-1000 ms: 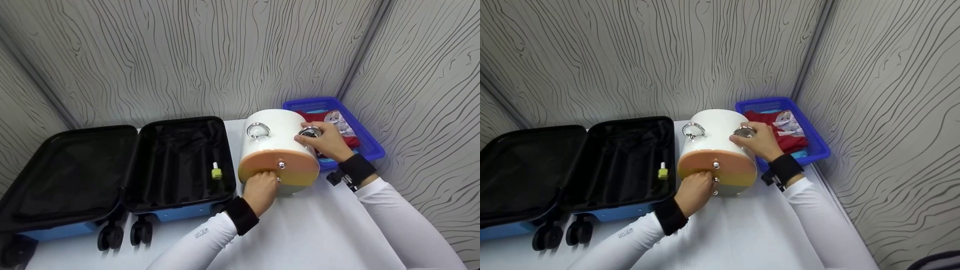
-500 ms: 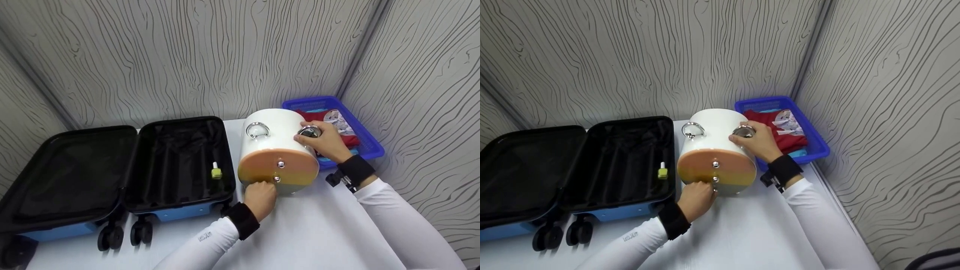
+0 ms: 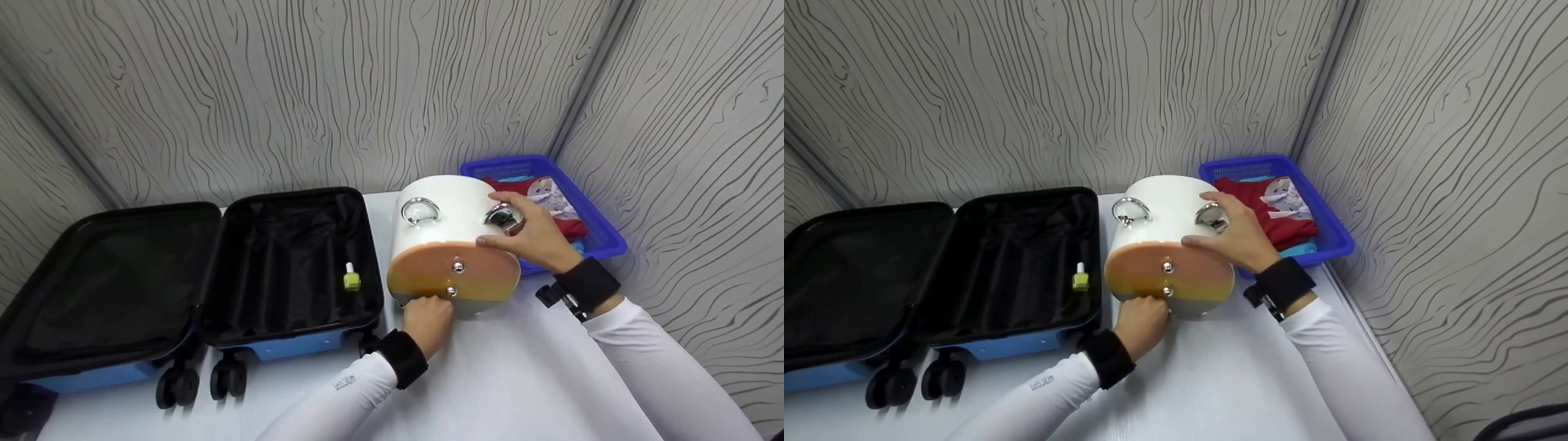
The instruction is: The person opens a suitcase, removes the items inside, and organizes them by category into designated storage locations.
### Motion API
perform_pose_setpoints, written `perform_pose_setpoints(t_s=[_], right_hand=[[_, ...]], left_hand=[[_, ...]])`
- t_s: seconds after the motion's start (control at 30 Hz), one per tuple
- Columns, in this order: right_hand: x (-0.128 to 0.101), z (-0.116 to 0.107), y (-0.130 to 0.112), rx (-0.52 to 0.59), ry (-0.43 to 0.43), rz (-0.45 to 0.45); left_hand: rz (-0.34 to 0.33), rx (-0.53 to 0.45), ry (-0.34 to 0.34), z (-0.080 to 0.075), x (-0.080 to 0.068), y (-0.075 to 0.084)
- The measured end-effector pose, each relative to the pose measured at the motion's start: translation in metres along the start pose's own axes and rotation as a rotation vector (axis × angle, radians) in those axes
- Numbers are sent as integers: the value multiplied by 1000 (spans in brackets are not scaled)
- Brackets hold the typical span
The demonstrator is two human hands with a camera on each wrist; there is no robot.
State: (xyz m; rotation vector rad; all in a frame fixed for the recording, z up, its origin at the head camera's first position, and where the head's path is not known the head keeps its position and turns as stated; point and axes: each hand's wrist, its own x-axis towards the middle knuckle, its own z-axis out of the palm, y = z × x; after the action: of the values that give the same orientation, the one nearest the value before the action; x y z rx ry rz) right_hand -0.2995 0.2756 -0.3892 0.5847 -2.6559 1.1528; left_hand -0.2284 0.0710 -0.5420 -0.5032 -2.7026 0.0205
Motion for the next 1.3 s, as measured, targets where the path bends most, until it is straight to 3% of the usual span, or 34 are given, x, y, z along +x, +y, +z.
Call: perform_pose_setpoints(t_s=[0.53, 0.67, 0.87, 1.13, 1.3], right_hand=[[0, 1, -3, -6, -17, -5], [0, 1, -4, -13, -18, 11], [1, -1, -4, -27, -19, 35], [3, -3, -2, -30, -26, 41], [2, -2, -2, -21, -41, 45]], left_hand=[[49, 1, 81, 2, -3, -4], [63, -11, 64, 0, -8, -3], [103, -8, 47, -8, -23, 3], [191, 11, 129, -16, -52, 15], [239, 10, 78, -26, -73, 21]])
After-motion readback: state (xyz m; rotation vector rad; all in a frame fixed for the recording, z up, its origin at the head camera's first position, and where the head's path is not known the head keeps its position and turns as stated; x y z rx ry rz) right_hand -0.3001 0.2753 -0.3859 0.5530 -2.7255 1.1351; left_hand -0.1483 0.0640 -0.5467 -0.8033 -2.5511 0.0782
